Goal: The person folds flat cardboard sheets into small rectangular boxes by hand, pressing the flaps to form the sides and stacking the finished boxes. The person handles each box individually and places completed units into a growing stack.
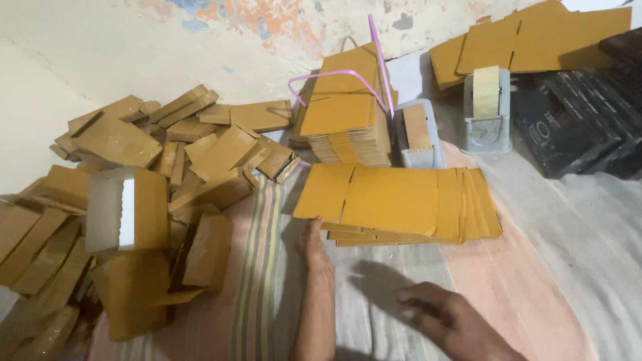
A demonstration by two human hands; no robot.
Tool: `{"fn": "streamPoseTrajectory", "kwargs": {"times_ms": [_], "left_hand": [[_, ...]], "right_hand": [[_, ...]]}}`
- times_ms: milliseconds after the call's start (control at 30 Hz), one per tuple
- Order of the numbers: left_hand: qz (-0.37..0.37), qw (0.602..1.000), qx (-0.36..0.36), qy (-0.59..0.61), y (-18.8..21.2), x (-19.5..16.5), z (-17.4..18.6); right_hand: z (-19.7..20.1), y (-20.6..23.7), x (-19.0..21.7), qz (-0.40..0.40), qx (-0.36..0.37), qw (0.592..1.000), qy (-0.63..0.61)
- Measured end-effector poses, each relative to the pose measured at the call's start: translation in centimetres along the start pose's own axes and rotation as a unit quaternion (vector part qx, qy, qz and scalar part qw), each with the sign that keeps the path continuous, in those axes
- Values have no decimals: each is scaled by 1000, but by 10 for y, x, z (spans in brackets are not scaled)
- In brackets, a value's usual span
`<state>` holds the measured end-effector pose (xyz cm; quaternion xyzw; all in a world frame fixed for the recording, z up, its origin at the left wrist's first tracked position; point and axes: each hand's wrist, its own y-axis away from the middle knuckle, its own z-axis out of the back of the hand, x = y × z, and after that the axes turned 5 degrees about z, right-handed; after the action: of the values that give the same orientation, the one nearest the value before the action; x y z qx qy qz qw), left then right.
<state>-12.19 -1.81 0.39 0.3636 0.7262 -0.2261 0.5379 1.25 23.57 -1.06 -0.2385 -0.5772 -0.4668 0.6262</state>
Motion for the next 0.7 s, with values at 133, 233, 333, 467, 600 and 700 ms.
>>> {"fn": "streamPoseTrajectory", "kwargs": {"times_ms": [133,233,333,467,600,700], "left_hand": [[7,996,47,72,18,-4,4],[91,972,144,162,24,-4,11],[178,952,161,191,19,-1,11],[251,953,97,136,2,8,-4],[186,964,149,122,4,16,-3],[246,950,140,131,21,26,16]], "right_hand": [[21,11,-5,-140,-107,971,-159],[21,18,12,-80,-229,914,-326],[26,20,25,-115,-225,872,-419],[32,15,25,-126,-216,893,-374],[30,14,13,-133,-239,877,-396],[30,21,7,-74,-256,841,-471]]}}
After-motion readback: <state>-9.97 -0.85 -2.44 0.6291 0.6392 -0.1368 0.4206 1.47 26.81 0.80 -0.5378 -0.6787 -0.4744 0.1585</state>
